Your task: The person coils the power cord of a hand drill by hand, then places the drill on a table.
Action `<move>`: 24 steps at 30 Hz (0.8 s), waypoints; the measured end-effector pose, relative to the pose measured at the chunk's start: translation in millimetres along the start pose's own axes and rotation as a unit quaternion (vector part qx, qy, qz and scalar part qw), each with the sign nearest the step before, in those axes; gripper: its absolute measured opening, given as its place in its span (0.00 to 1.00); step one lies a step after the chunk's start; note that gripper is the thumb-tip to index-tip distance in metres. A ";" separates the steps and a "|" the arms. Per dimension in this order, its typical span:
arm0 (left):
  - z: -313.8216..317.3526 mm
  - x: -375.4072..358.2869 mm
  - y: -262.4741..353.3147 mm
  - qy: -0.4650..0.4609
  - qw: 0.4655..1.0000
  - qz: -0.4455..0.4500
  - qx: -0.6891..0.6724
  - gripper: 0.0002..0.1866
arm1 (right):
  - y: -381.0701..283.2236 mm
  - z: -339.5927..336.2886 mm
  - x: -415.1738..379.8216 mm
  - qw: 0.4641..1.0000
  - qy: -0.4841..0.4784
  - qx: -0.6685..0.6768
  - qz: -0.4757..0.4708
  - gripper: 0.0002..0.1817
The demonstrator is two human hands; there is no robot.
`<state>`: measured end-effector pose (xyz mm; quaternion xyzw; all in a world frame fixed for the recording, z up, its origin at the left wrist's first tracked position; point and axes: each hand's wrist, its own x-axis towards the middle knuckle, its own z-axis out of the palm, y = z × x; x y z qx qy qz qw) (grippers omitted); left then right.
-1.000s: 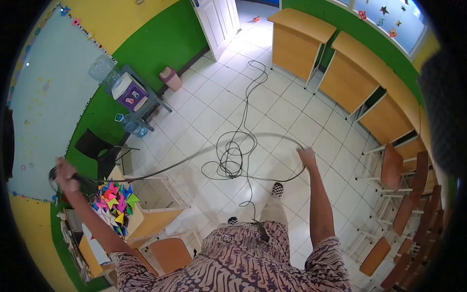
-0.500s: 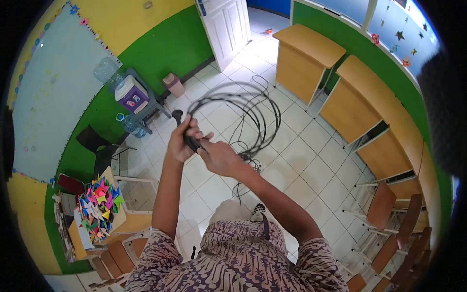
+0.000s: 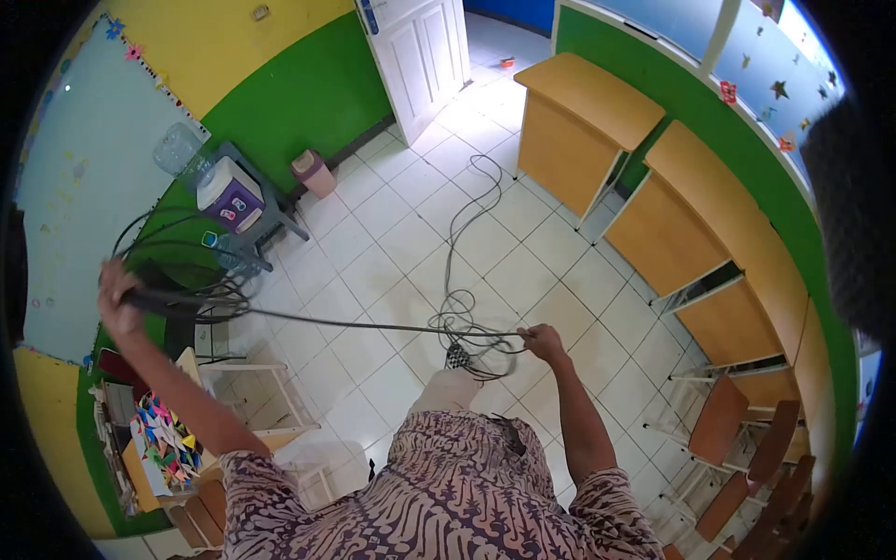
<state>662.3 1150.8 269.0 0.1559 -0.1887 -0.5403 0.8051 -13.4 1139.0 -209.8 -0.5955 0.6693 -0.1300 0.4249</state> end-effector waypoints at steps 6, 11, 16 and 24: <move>-98.2 -13.1 82.0 0.024 0.990 0.127 0.050 0.16 | -25.5 -13.5 110.0 0.998 0.055 -0.003 -0.004 0.28; -151.0 -22.0 -58.9 0.221 0.937 0.050 0.267 0.15 | -160.7 -89.3 128.4 0.997 -0.011 0.076 -0.017 0.29; -137.4 -39.5 -229.7 0.306 0.925 -0.161 0.160 0.11 | -243.3 -170.9 168.3 0.920 -0.030 0.378 -0.103 0.23; -64.7 -3.1 -404.3 0.179 0.938 -0.294 0.041 0.15 | -380.8 -162.4 179.4 0.898 -0.017 0.139 -0.418 0.15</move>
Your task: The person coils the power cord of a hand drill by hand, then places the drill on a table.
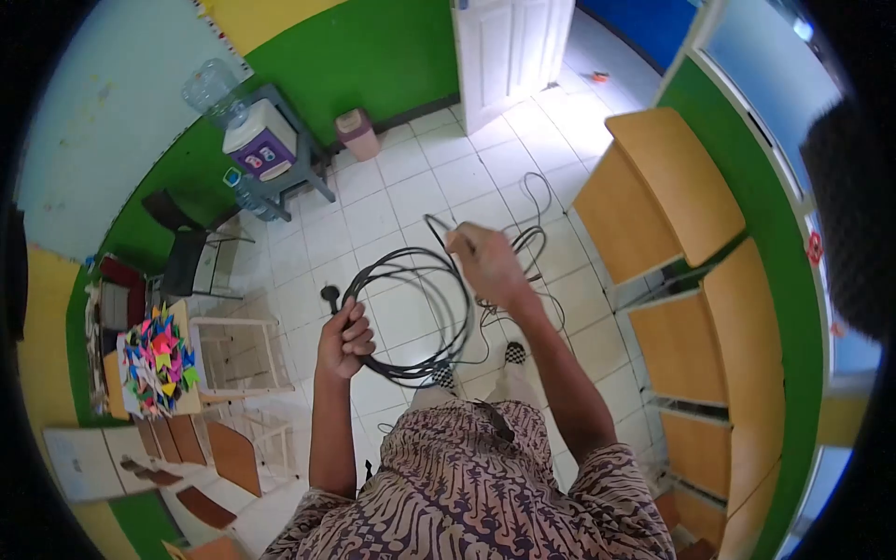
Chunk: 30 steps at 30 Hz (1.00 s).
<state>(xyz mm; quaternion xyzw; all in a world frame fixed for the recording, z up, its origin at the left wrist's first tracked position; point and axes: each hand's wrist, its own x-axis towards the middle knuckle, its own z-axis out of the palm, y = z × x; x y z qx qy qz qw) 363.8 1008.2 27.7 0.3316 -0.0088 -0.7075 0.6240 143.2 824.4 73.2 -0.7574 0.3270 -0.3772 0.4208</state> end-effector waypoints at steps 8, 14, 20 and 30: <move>82.9 33.6 -8.5 -0.003 0.997 0.082 -0.004 0.15 | 36.5 -36.6 21.3 0.999 -0.016 0.039 0.022 0.14; 93.4 27.4 -18.1 0.033 0.991 0.128 -0.004 0.15 | 49.2 -50.2 30.7 0.993 -0.092 0.047 0.057 0.12; 124.8 32.3 -40.1 0.173 0.973 0.115 0.100 0.23 | 4.2 8.6 -25.5 0.919 -0.387 0.032 -0.069 0.15; 148.9 29.6 -35.6 0.236 0.909 0.255 0.232 0.22 | 173.2 39.1 -52.4 0.933 -0.316 0.004 -0.174 0.26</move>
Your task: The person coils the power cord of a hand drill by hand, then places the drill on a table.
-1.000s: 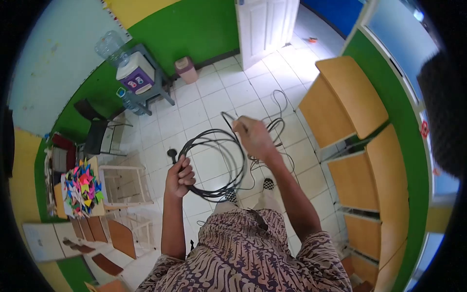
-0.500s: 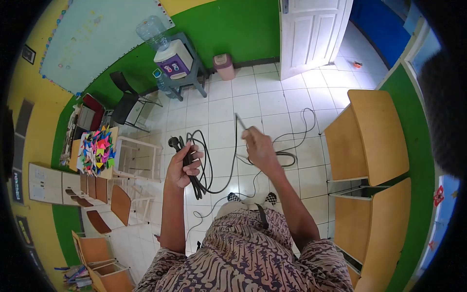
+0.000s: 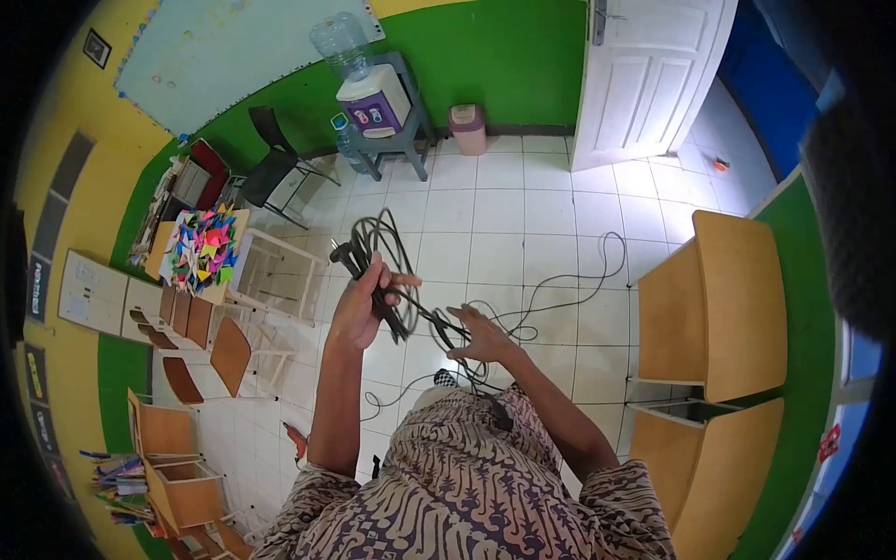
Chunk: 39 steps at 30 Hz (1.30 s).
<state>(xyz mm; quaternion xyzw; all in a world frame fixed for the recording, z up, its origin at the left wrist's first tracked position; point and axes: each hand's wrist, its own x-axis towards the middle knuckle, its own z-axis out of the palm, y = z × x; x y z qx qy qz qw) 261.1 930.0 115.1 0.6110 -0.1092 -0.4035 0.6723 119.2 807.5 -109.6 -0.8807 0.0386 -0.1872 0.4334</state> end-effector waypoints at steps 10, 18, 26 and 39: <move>-58.9 5.0 66.0 0.031 0.983 0.095 -0.152 0.23 | -43.1 -55.7 48.3 0.808 -0.122 0.501 0.285 0.15; -216.1 12.2 27.2 -0.004 0.931 0.061 -0.360 0.22 | -4.9 -230.9 66.0 0.794 0.241 0.473 0.297 0.18; -264.4 7.1 12.7 0.084 0.911 0.108 -0.390 0.22 | -27.4 -251.4 68.3 0.911 0.261 0.256 0.190 0.17; -144.9 22.6 -0.7 0.039 0.935 0.041 -0.351 0.22 | -120.7 -148.8 121.3 0.872 0.004 0.434 0.227 0.32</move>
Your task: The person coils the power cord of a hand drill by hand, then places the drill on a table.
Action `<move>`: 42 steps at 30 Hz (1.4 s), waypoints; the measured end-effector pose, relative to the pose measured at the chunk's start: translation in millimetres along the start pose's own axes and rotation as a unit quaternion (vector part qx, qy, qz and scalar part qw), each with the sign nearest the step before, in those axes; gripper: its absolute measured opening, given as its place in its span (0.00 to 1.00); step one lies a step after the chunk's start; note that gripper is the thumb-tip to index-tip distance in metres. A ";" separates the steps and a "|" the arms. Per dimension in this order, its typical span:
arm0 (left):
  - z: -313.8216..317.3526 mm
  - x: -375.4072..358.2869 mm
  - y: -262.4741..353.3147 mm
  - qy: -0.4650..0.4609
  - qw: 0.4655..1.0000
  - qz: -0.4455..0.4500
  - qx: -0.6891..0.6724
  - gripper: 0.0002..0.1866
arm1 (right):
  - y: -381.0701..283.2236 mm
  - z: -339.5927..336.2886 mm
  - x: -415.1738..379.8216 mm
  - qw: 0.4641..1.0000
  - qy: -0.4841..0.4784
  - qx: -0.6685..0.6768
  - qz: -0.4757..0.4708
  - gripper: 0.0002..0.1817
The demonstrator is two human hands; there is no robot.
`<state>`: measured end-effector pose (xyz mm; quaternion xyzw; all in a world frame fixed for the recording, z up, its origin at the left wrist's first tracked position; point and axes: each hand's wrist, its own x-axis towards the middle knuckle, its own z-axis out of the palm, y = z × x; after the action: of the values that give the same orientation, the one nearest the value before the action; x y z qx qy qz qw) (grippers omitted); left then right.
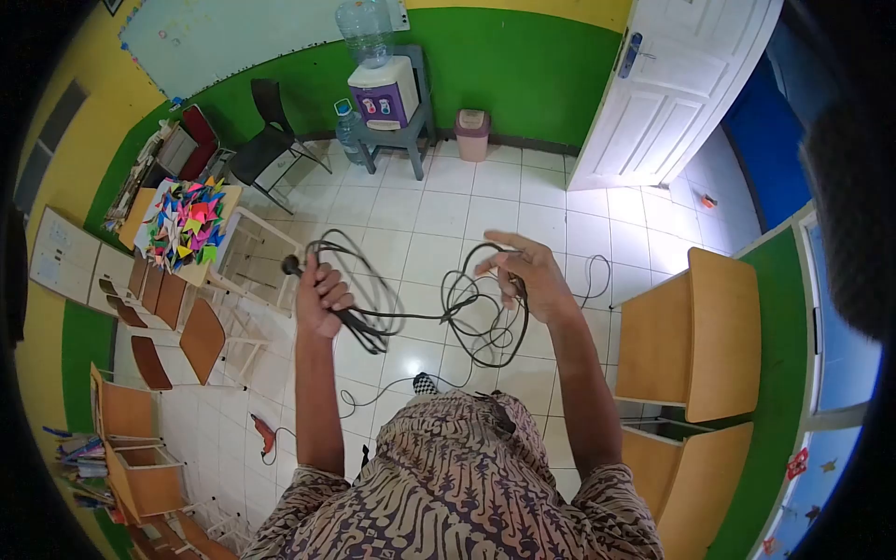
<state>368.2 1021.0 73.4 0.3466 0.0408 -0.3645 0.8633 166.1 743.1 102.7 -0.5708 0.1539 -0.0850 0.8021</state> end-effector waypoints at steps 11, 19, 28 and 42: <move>77.0 -29.4 30.3 -0.188 0.978 -0.087 -0.019 0.22 | 147.9 -39.9 0.1 0.789 0.164 -0.591 -0.033 0.39; 117.8 -55.5 93.6 -0.275 0.950 -0.138 0.054 0.22 | 242.8 63.5 70.6 0.819 -0.232 -0.520 -0.071 0.30; 49.7 -90.0 186.3 -0.324 0.945 -0.038 -0.040 0.22 | 260.9 71.7 95.4 0.849 -0.289 -0.428 0.111 0.22; -81.7 -122.2 233.9 -0.238 0.963 0.077 -0.099 0.21 | 312.8 67.8 87.6 0.870 -0.187 -0.418 0.182 0.23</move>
<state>447.6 1261.3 184.1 0.1645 -0.1568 -0.3631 0.9036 259.4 880.6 -184.6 -0.8197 0.1236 0.2432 0.5036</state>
